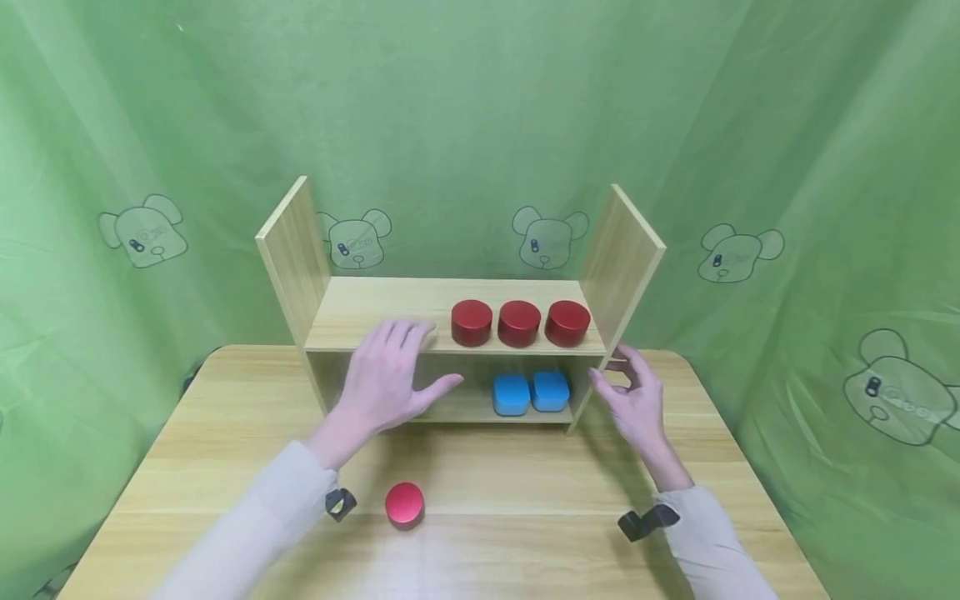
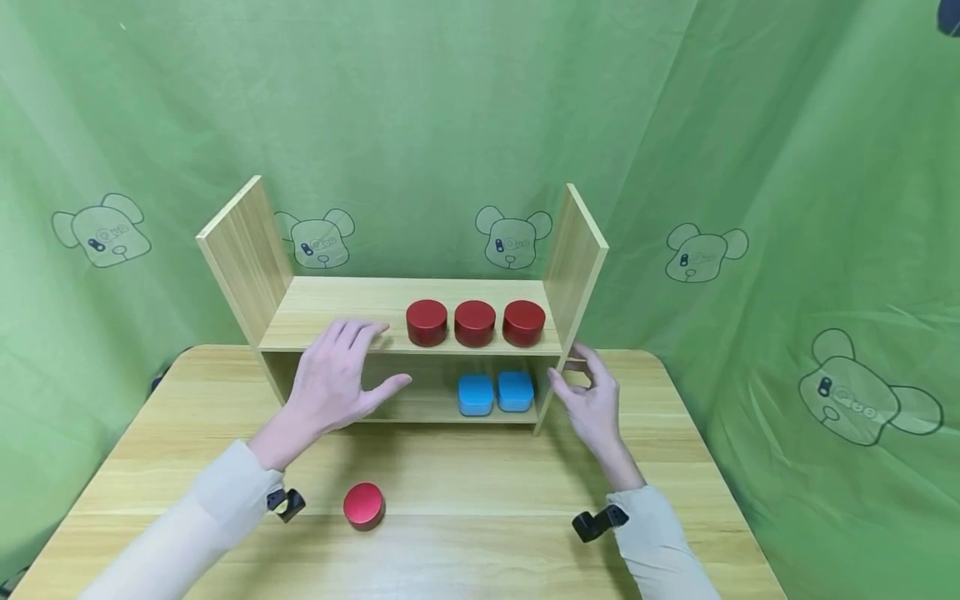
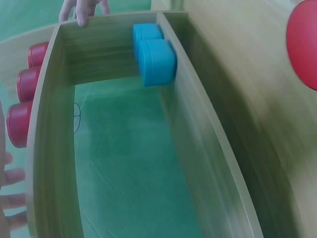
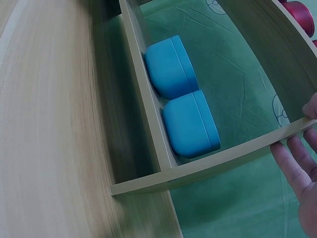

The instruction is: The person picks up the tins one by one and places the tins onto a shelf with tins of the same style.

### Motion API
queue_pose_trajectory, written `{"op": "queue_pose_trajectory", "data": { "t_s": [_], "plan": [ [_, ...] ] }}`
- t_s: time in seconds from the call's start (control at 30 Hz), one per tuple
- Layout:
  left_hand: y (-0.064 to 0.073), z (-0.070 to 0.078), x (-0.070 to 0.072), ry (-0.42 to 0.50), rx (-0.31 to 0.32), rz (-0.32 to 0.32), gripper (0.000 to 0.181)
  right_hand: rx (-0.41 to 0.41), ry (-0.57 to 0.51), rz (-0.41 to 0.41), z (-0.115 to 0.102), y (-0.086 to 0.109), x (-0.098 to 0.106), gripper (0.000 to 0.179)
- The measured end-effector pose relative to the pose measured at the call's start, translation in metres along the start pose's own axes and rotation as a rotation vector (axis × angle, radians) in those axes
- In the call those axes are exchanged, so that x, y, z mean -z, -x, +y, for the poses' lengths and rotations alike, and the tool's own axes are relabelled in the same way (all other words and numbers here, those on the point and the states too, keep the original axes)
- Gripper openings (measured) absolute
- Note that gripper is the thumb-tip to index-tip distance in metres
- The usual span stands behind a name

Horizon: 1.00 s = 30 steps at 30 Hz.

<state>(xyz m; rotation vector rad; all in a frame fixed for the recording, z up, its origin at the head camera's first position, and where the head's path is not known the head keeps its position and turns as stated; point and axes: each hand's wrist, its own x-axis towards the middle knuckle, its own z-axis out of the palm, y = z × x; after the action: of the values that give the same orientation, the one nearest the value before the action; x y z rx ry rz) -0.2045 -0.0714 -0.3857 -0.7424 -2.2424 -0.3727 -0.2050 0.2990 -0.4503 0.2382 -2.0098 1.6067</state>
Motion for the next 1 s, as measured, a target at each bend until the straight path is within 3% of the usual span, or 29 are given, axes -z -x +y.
{"op": "queue_pose_trajectory", "data": {
  "t_s": [0.47, 0.77, 1.0],
  "plan": [
    [0.030, 0.005, 0.016, 0.009, -0.159, 0.100, 0.086, -0.017, 0.001, 0.000, 0.000, 0.000, 0.000, 0.049],
    [0.058, 0.005, 0.012, -0.011, -0.225, 0.015, 0.079, -0.030, 0.000, 0.007, 0.000, 0.001, 0.002, 0.047],
    [0.078, 0.007, 0.006, -0.030, -0.198, -0.055, 0.089, -0.029, -0.022, 0.011, -0.001, 0.002, 0.002, 0.049]
  ]
}}
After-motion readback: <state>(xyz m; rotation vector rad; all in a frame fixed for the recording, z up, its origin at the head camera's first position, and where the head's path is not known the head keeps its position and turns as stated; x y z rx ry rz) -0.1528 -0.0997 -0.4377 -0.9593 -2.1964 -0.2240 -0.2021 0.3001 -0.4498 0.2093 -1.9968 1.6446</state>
